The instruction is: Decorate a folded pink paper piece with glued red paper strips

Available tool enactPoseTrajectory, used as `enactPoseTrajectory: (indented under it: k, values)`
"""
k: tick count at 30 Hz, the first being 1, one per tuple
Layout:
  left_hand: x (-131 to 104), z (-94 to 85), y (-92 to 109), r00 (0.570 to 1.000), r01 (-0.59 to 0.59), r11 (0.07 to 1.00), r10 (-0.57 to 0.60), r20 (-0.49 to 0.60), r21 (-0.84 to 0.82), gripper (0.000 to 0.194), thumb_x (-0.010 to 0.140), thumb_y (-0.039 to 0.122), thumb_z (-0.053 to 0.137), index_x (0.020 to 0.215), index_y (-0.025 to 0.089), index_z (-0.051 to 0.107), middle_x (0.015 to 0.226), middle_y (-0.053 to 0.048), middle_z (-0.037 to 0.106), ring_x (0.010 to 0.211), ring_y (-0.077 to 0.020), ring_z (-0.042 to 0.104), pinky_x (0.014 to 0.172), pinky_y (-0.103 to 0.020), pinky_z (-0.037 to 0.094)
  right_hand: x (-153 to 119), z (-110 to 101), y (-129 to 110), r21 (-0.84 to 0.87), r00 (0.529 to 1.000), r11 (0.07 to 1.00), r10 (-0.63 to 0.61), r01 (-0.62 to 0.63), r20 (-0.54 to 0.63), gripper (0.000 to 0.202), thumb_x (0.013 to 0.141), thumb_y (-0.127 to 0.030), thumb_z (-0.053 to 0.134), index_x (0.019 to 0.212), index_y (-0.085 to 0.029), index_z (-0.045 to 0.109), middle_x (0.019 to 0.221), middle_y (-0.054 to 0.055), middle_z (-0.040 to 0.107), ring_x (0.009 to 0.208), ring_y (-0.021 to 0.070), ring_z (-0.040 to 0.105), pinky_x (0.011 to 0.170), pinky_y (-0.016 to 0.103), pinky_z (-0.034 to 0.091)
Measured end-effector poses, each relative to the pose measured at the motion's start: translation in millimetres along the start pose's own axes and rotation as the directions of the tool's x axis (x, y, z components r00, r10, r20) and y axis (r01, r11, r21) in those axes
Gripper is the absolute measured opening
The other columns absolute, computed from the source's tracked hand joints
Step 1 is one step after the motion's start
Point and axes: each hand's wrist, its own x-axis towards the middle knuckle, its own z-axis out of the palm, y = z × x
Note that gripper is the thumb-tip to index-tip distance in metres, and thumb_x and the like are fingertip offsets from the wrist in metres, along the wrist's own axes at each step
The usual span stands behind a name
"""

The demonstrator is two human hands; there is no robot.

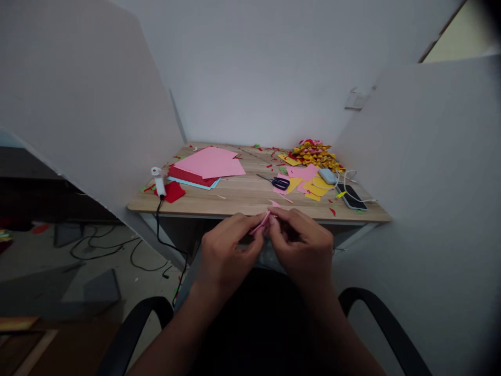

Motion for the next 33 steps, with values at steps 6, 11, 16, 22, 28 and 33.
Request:
enactPoseTrajectory:
  k: [6, 11, 16, 22, 28, 33]
  values:
    - [-0.9, 3.7, 0.2, 1.0, -0.002, 1.0, 0.002, -0.02, -0.008, 0.018, 0.088, 0.01, 0.067, 0.103, 0.018, 0.071, 0.088, -0.002, 0.077, 0.077, -0.0114, 0.071, 0.074, -0.023, 0.058, -1.6, -1.6, -1.2, -0.05, 0.999, 0.998, 0.042, -0.043, -0.002, 0.021, 0.087, -0.014, 0.058, 0.097, -0.02, 0.075, 0.077, 0.001, 0.076, 0.057, 0.011, 0.064, 0.059, 0.024, 0.052]
    - [-2.6, 5.5, -2.0, 1.0, 0.025, 1.0, -0.024, -0.019, 0.01, 0.018, 0.087, 0.009, 0.068, 0.103, 0.018, 0.072, 0.089, -0.001, 0.077, 0.081, -0.0111, 0.071, 0.08, -0.023, 0.058, -2.7, -2.3, -0.2, -0.062, 0.998, 0.996, 0.06, -0.059, 0.024, 0.026, 0.084, -0.012, 0.057, 0.102, -0.02, 0.075, 0.074, 0.001, 0.075, 0.058, 0.0122, 0.066, 0.061, 0.025, 0.053]
    - [-2.6, 7.3, 0.2, 1.0, 0.012, 1.0, -0.012, -0.022, -0.003, 0.021, 0.089, 0.009, 0.065, 0.105, 0.02, 0.073, 0.091, -0.001, 0.077, 0.08, -0.0112, 0.071, 0.078, -0.022, 0.058, -2.6, -2.1, -1.5, -0.103, 0.995, 0.991, 0.093, -0.09, 0.027, 0.028, 0.084, -0.013, 0.057, 0.104, -0.02, 0.074, 0.073, 0.0, 0.074, 0.056, 0.0117, 0.065, 0.058, 0.025, 0.05]
    - [-5.1, 10.2, 2.7, 1.0, -0.002, 0.999, 0.001, -0.023, -0.045, 0.024, 0.089, 0.005, 0.065, 0.108, 0.019, 0.072, 0.096, -0.002, 0.078, 0.085, -0.0107, 0.071, 0.08, -0.022, 0.058, -3.7, 0.2, -1.7, -0.161, 0.994, 0.982, 0.101, -0.096, 0.027, 0.032, 0.082, -0.014, 0.056, 0.107, -0.022, 0.073, 0.072, -0.001, 0.073, 0.055, 0.0132, 0.063, 0.058, 0.027, 0.049]
    - [-4.3, 12.2, 1.2, 1.0, -0.021, 0.998, 0.02, -0.024, -0.052, 0.029, 0.088, 0.004, 0.067, 0.112, 0.02, 0.07, 0.091, 0.0, 0.075, 0.082, -0.0084, 0.068, 0.079, -0.019, 0.055, -2.3, -1.9, -1.4, -0.184, 0.992, 0.977, 0.117, -0.106, 0.05, 0.019, 0.081, -0.014, 0.055, 0.087, -0.022, 0.072, 0.077, 0.001, 0.074, 0.062, 0.0144, 0.065, 0.06, 0.027, 0.045]
    - [-2.7, 14.8, -3.6, 0.996, 0.009, 0.994, 0.0, 0.084, -0.111, 0.036, 0.087, 0.002, 0.064, 0.116, 0.022, 0.069, 0.087, 0.0, 0.068, 0.079, -0.0098, 0.065, 0.076, -0.02, 0.055, 0.4, -8.5, 5.9, -0.168, 0.982, 0.978, 0.143, -0.122, 0.12, 0.015, 0.079, -0.014, 0.055, 0.078, -0.023, 0.066, 0.072, -0.001, 0.07, 0.061, 0.0142, 0.06, 0.058, 0.027, 0.04]
